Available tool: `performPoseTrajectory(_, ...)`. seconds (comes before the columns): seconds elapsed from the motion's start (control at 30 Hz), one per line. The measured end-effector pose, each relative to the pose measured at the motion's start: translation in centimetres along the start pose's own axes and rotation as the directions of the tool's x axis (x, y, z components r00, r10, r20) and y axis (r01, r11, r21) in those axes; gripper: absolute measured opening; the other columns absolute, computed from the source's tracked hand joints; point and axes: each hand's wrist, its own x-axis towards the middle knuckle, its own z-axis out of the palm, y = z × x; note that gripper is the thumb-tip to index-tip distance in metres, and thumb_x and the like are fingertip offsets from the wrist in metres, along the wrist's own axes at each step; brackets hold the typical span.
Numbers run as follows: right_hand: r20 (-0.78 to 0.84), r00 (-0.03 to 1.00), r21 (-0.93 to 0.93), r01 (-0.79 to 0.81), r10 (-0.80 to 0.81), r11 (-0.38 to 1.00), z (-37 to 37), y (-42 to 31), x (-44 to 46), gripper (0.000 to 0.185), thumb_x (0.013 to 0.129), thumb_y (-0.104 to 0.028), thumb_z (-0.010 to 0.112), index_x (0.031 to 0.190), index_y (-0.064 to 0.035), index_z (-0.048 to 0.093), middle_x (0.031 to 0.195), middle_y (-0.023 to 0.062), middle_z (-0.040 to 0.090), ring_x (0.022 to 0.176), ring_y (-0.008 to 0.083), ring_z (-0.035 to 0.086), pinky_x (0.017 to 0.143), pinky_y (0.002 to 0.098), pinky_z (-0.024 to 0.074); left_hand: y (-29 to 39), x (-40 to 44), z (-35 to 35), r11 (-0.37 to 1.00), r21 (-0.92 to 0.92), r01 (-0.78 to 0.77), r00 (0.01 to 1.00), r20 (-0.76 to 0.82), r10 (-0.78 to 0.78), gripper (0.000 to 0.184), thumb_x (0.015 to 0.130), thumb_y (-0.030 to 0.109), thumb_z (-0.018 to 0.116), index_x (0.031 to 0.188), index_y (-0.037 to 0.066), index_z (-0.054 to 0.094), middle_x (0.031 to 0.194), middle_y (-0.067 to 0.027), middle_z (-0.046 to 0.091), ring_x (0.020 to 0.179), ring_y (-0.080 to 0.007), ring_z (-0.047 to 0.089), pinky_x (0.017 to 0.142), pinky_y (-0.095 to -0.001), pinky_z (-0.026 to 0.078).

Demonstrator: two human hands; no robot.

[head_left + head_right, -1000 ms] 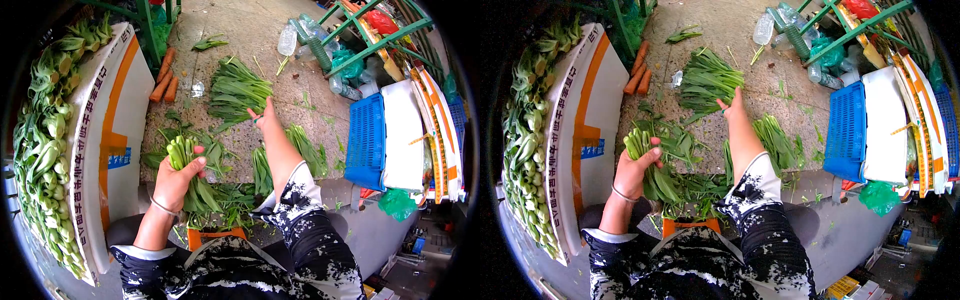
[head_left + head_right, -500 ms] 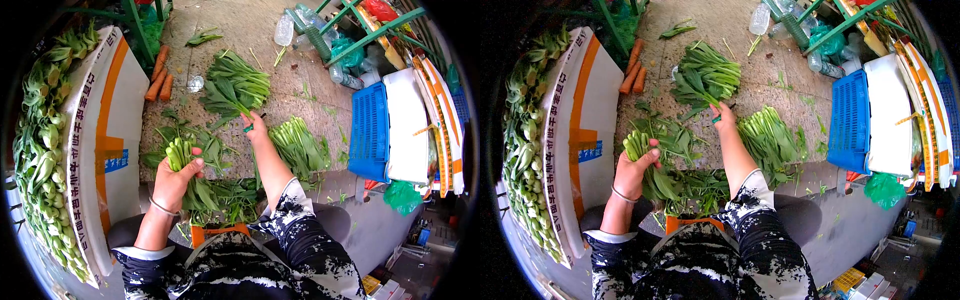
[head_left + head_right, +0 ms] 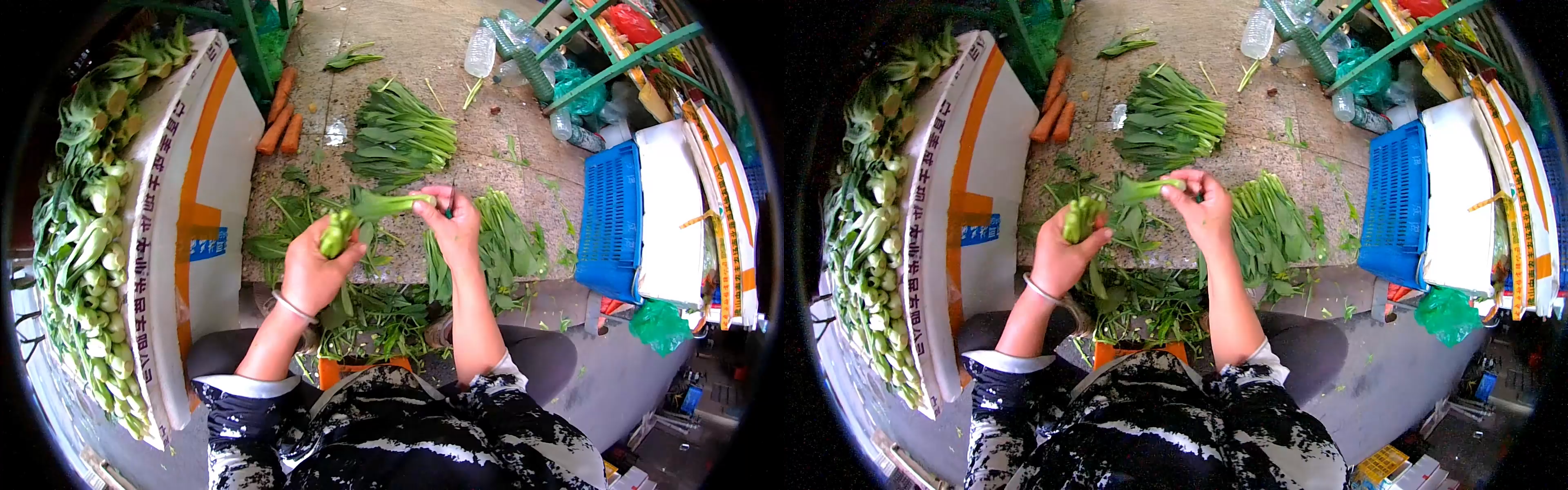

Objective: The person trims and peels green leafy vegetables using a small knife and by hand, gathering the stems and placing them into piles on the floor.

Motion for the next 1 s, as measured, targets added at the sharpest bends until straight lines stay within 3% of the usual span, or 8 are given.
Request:
performPoseTrajectory(0.13, 0.177, 0.98, -0.096, 0.107, -0.089, 0.99, 3.1, -3.3, -2.7, 0.021, 0.076, -0.007, 0.069, 0.094, -0.0005, 0.06, 0.082, 0.0045, 0.065, 0.068, 0.0051, 0.053, 0.064, 0.0188, 0.0441, -0.3, 0.1, 0.3, 0.977, 0.095, -0.193, 0.981, -0.016, 0.195, 0.023, 0.068, 0.007, 0.072, 0.085, 0.003, 0.057, 0.075, -0.0047, 0.06, 0.065, -0.0128, 0.054, 0.064, -0.0267, 0.046)
performPoseTrajectory(0.23, 0.272, 0.956, -0.204, 0.171, -0.112, 0.964, 3.8, -4.8, -3.7, 0.025, 0.077, -0.01, 0.069, 0.099, -0.0008, 0.06, 0.072, -0.0003, 0.061, 0.062, 0.0035, 0.047, 0.057, 0.0179, 0.0392, 0.5, -0.4, 0.0, 0.994, 0.01, -0.11, 0.991, 0.075, 0.109, 0.026, 0.067, 0.006, 0.074, 0.085, 0.004, 0.056, 0.073, -0.002, 0.058, 0.065, -0.0104, 0.052, 0.064, -0.0251, 0.046)
performPoseTrajectory(0.3, 0.269, 0.963, -0.162, 0.035, 0.01, 0.986, 3.7, -5.2, -4.0, 0.033, 0.084, -0.021, 0.063, 0.108, 0.0001, 0.057, 0.073, -0.0019, 0.056, 0.06, 0.0024, 0.043, 0.053, 0.0173, 0.0332, 0.2, -0.4, -0.2, 0.995, -0.082, -0.059, 0.997, 0.045, 0.063, 0.026, 0.068, 0.006, 0.075, 0.084, 0.004, 0.055, 0.07, 0.0012, 0.055, 0.064, -0.0072, 0.049, 0.062, -0.0231, 0.045)
performPoseTrajectory(0.4, 0.4, 0.908, -0.019, -0.124, 0.121, 0.992, 3.1, -5.9, -4.3, 0.042, 0.091, -0.028, 0.052, 0.123, -0.0004, 0.049, 0.086, -0.0003, 0.056, 0.073, 0.0045, 0.046, 0.067, 0.0182, 0.0387, 0.5, -0.5, -0.7, 0.998, -0.055, -0.015, 0.999, 0.049, 0.017, 0.025, 0.068, 0.004, 0.074, 0.082, 0.005, 0.053, 0.07, 0.0032, 0.053, 0.063, -0.0052, 0.047, 0.059, -0.022, 0.044)
performPoseTrajectory(0.77, 0.375, 0.927, -0.213, 0.097, -0.011, 0.972, 3.7, -4.5, -4.1, 0.044, 0.09, -0.024, 0.054, 0.127, -0.001, 0.046, 0.066, -0.006, 0.042, 0.059, 0.0026, 0.037, 0.054, 0.018, 0.0325, 0.3, -0.6, -1.2, 0.977, -0.177, 0.119, 0.988, 0.115, -0.1, 0.025, 0.069, 0.002, 0.073, 0.082, 0.004, 0.052, 0.07, 0.003, 0.053, 0.063, -0.0049, 0.048, 0.057, -0.0213, 0.044)
performPoseTrajectory(0.83, 0.402, 0.878, 0.127, -0.334, 0.26, 0.934, 3.0, -3.5, -3.6, 0.04, 0.09, -0.025, 0.053, 0.123, -0.0029, 0.05, 0.062, -0.0067, 0.039, 0.053, 0.0033, 0.033, 0.048, 0.0202, 0.0282, 0.6, -0.6, -1.4, 0.963, -0.214, 0.166, 0.976, 0.173, -0.13, 0.026, 0.069, 0.001, 0.073, 0.081, 0.004, 0.051, 0.07, 0.0026, 0.053, 0.062, -0.0047, 0.048, 0.056, -0.0209, 0.044)
performPoseTrajectory(0.87, 0.37, 0.88, 0.205, -0.391, 0.298, 0.897, 2.8, -2.1, -3.2, 0.038, 0.086, -0.032, 0.058, 0.111, -0.0035, 0.059, 0.059, -0.007, 0.038, 0.049, 0.0038, 0.03, 0.043, 0.0226, 0.0238, 0.9, -0.6, -1.3, 0.931, -0.301, 0.208, 0.972, 0.173, -0.162, 0.027, 0.068, 0.001, 0.074, 0.08, 0.004, 0.051, 0.069, 0.0025, 0.053, 0.061, -0.0051, 0.048, 0.057, -0.0221, 0.045)
performPoseTrajectory(1.0, -0.025, 0.863, -0.121, -0.504, 0.505, 0.855, 0.7, 2.9, 1.4, 0.032, 0.081, -0.037, 0.063, 0.09, -0.0065, 0.061, 0.059, -0.0042, 0.043, 0.048, 0.0053, 0.038, 0.043, 0.0221, 0.0298, 0.9, -0.6, -1.2, 0.935, -0.327, 0.139, 0.989, 0.089, -0.116, 0.03, 0.066, 0.001, 0.076, 0.082, 0.005, 0.051, 0.071, 0.0003, 0.056, 0.062, -0.0085, 0.054, 0.061, -0.0243, 0.047)
